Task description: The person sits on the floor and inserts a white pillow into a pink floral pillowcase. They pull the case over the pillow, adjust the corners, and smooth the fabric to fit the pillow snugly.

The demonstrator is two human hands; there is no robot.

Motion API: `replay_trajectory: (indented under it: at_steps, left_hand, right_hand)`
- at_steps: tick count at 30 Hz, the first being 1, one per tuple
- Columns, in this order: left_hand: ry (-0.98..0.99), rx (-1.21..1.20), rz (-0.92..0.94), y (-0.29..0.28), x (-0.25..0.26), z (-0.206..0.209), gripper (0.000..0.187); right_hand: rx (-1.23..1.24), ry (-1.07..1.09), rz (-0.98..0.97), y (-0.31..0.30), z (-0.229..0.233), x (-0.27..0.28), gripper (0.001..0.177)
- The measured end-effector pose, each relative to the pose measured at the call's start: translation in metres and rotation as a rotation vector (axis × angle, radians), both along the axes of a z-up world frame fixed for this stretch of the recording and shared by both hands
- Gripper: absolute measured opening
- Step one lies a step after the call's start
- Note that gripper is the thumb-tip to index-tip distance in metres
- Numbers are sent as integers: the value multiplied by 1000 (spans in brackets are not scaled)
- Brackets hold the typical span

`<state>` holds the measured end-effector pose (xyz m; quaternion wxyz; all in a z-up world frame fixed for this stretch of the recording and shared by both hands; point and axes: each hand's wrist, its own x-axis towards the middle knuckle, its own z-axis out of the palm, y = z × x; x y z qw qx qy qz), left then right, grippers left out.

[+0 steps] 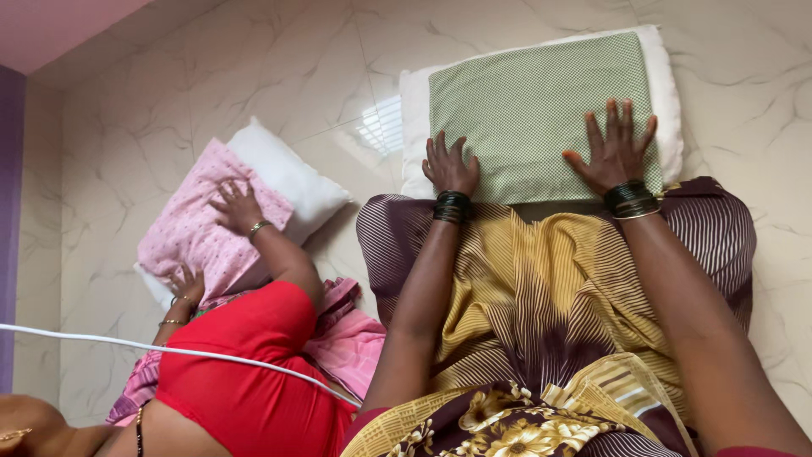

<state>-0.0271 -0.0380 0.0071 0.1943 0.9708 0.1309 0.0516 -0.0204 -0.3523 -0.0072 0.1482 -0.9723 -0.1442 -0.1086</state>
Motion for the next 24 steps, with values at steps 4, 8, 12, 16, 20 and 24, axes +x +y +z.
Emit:
replay_trajectory:
  at_steps: [4, 8, 12, 16, 20, 24]
  left_hand:
    - [-173, -17, 40, 36, 13, 25, 51]
    - [-126, 35, 315, 114, 22, 66, 72]
    - [146, -67, 577, 179, 17, 76, 97]
    - [405, 126, 706, 252, -8, 74, 92]
    - [515, 286, 693, 278, -19, 60, 87]
    - [587, 310, 610, 233, 12, 64, 84]
  right_hand:
    - [-155, -34, 466, 48, 20, -24, 108]
    - [-656, 57, 260, 76, 19, -22, 96]
    - [-370, -50, 123, 61, -27, 15, 85]
    - [-268, -30, 35, 15, -42, 52, 78]
    - [-319, 108, -115, -59, -24, 60, 78]
    - [-377, 183, -283, -158, 2, 45, 76]
